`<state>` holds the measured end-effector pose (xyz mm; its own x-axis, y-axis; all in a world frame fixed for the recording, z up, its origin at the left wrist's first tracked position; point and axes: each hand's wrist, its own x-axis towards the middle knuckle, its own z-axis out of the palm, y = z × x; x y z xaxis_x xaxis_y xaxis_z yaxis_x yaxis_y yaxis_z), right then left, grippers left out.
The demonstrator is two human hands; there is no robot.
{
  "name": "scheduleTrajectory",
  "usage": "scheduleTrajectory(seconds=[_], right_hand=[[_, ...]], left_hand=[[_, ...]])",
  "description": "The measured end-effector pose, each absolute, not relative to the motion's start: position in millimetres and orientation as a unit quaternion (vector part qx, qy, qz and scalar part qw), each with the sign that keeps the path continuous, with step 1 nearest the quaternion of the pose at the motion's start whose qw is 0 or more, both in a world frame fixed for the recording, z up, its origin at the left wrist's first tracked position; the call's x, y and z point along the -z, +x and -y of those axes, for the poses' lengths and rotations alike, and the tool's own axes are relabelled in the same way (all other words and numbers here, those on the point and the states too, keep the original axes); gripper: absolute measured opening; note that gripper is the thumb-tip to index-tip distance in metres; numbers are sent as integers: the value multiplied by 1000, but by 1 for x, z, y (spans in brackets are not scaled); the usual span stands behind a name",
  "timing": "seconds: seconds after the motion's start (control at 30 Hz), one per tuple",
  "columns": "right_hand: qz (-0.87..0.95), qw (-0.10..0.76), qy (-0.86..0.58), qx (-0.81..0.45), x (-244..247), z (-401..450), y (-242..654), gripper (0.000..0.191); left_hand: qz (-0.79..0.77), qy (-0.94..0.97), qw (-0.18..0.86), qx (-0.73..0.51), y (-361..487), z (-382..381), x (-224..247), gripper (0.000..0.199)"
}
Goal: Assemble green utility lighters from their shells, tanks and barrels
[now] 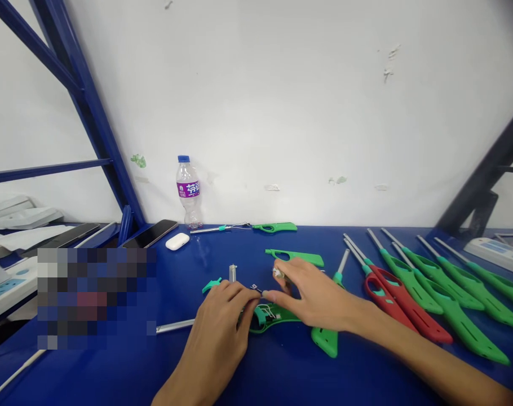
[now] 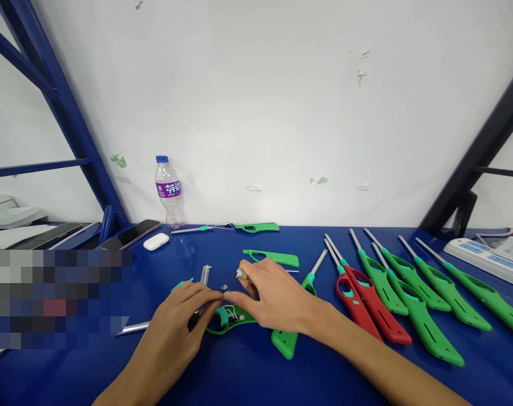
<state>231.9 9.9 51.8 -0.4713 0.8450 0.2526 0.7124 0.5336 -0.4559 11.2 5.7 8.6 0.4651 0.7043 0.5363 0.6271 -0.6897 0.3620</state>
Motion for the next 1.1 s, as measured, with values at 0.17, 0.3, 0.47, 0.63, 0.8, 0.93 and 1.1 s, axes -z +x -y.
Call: scheduleTrajectory(seconds=[0.17,0.3,0.47,0.63,0.8,0.93,1.1], right_hand=[[882,174,-434,-65,-55,-8,239,36],[899,165,-403,-43,-56,-8,237,36],[907,159,-388,-32,-52,-10,235,32],[910,160,-382,-35,-52,-10,234,33],[914,151,-375,-30,-51,-11,235,34],[915,152,-372,-33,-51,-11,235,34],[915,150,-372,-37,-50,-9,234,35]], left_hand=[[-391,838,60,-375,8,-5,-10,18],[-379,846,46,-373,10,-3,-10,18],[-367,850,15,-377,11,-4,-9,18],[-363,859,8,-361,12,-3,-10,15],[-358,860,-3,-363,12,-1,-10,13],[-359,863,-3,-355,12,-1,-9,13],[-356,866,-2,-352,13,-2,-8,14]])
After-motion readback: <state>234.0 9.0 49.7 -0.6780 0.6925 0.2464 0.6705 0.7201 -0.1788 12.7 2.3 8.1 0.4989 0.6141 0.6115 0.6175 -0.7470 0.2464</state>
